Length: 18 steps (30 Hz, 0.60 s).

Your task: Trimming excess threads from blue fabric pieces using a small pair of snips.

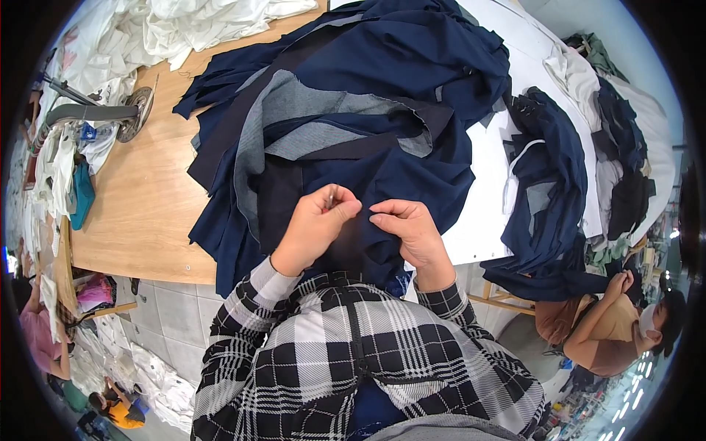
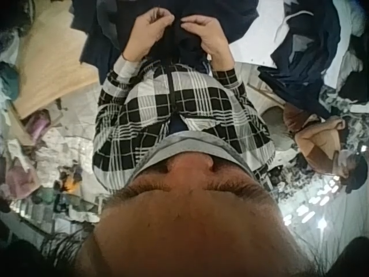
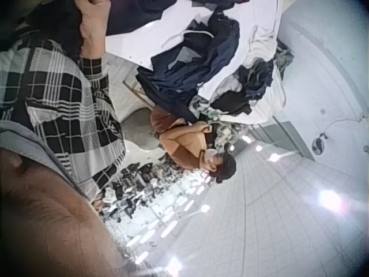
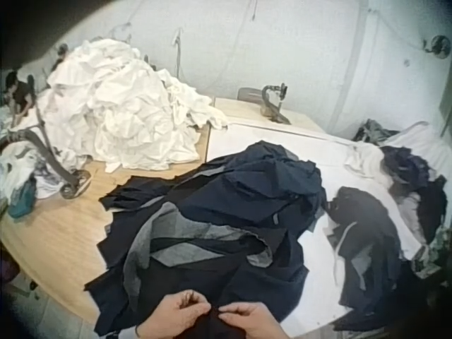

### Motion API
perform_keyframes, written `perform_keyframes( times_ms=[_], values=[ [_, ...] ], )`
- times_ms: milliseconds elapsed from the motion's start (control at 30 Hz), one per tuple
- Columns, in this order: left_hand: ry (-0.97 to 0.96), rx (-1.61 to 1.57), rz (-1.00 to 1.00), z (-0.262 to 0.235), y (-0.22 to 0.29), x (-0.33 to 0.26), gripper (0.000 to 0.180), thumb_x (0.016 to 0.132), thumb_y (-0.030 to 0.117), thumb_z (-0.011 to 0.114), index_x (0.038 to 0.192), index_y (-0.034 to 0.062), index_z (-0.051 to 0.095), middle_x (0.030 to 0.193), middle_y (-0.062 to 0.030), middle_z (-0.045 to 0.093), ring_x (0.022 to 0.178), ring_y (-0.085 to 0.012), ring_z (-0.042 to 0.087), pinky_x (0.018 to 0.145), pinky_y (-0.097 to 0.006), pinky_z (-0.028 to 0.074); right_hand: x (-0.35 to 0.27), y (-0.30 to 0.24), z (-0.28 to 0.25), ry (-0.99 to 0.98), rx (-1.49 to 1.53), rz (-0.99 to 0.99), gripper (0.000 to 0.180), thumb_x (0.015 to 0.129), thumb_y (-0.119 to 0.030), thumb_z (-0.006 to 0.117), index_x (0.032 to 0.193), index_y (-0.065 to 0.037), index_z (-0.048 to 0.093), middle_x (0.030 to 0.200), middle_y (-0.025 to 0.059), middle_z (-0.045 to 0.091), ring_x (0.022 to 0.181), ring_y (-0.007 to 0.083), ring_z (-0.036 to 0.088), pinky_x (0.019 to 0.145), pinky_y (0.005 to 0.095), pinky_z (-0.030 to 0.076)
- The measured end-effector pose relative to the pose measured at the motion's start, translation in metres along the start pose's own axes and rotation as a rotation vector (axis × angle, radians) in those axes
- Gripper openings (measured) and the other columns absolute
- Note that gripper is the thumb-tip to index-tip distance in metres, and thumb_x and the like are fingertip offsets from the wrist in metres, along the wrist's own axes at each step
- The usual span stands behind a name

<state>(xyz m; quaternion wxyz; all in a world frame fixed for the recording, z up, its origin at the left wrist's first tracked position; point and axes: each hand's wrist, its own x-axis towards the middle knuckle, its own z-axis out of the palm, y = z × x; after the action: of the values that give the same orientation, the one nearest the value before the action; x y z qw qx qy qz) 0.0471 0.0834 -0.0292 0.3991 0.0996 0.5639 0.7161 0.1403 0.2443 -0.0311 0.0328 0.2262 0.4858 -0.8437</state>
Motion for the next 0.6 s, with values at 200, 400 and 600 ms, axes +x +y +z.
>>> perform_keyframes(
  times_ms=[200, 400, 600],
  values=[
    [0.068, -0.246, -0.105, -0.013, 0.005, -0.001, 0.014, 0.088, 0.017, 0.060, 0.085, 0.0042, 0.054, 0.065, 0.0022, 0.051, 0.045, -0.0014, 0.036, 0.041, -0.017, 0.029, 0.001, 0.001, -0.001, 0.029, 0.000, -0.008, 0.017, 0.079, 0.002, 0.064, 0.095, 0.005, 0.065, 0.085, 0.0067, 0.065, 0.075, 0.0088, 0.060, 0.070, 0.0176, 0.047],
    [0.198, 0.371, 0.296, -0.005, 0.003, -0.006, 0.031, 0.074, 0.003, 0.069, 0.104, 0.0039, 0.059, 0.082, 0.0040, 0.058, 0.062, -0.0020, 0.037, 0.056, -0.017, 0.035, 0.001, 0.001, -0.001, -0.002, -0.005, 0.003, 0.015, 0.080, 0.001, 0.063, 0.095, 0.006, 0.065, 0.085, 0.0063, 0.065, 0.076, 0.0084, 0.060, 0.071, 0.0175, 0.047],
    [-0.076, 0.323, 0.056, -0.004, 0.001, -0.004, 0.016, 0.080, 0.009, 0.067, 0.093, 0.0011, 0.061, 0.077, 0.0033, 0.059, 0.062, -0.0014, 0.043, 0.057, -0.016, 0.037, 0.001, 0.002, -0.001, -0.014, -0.085, -0.070, 0.014, 0.082, -0.001, 0.062, 0.094, 0.004, 0.066, 0.084, 0.0046, 0.065, 0.074, 0.0073, 0.058, 0.068, 0.0172, 0.045]
  ],
)
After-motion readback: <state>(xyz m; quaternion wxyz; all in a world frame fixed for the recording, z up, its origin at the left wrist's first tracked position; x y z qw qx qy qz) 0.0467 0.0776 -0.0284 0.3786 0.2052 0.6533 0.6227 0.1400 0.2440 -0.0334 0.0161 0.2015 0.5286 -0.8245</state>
